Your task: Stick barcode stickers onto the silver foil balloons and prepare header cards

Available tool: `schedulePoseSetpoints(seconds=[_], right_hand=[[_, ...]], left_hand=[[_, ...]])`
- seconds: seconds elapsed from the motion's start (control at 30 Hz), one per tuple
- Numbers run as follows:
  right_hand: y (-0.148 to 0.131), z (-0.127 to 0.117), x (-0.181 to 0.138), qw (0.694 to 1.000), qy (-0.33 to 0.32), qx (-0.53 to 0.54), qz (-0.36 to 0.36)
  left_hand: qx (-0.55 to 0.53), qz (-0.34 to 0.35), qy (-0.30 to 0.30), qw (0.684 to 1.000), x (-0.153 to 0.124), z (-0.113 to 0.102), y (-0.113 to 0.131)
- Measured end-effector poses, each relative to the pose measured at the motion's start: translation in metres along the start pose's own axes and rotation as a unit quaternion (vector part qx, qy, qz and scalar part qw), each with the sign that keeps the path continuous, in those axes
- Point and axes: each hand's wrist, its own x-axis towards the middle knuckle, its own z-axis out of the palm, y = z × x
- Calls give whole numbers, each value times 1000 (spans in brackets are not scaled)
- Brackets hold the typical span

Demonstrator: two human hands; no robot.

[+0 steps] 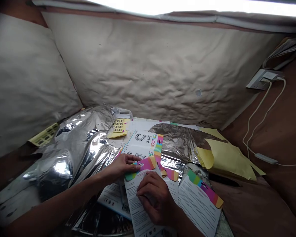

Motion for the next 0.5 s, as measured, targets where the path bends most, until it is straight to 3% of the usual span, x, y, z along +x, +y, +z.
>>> schedulePoseSetpoints(seconds=[0.13, 0.33, 0.5], right_hand=[[-2, 2, 1, 1000, 9, 12, 7], [11, 2, 1, 970, 186, -36, 156], [18, 4, 0, 967, 183, -89, 151]], left_hand=[[-41, -28, -6, 999, -2, 2, 2], [1, -8, -15, 1000, -5, 5, 2], [94, 8, 6, 995, -4, 5, -2]])
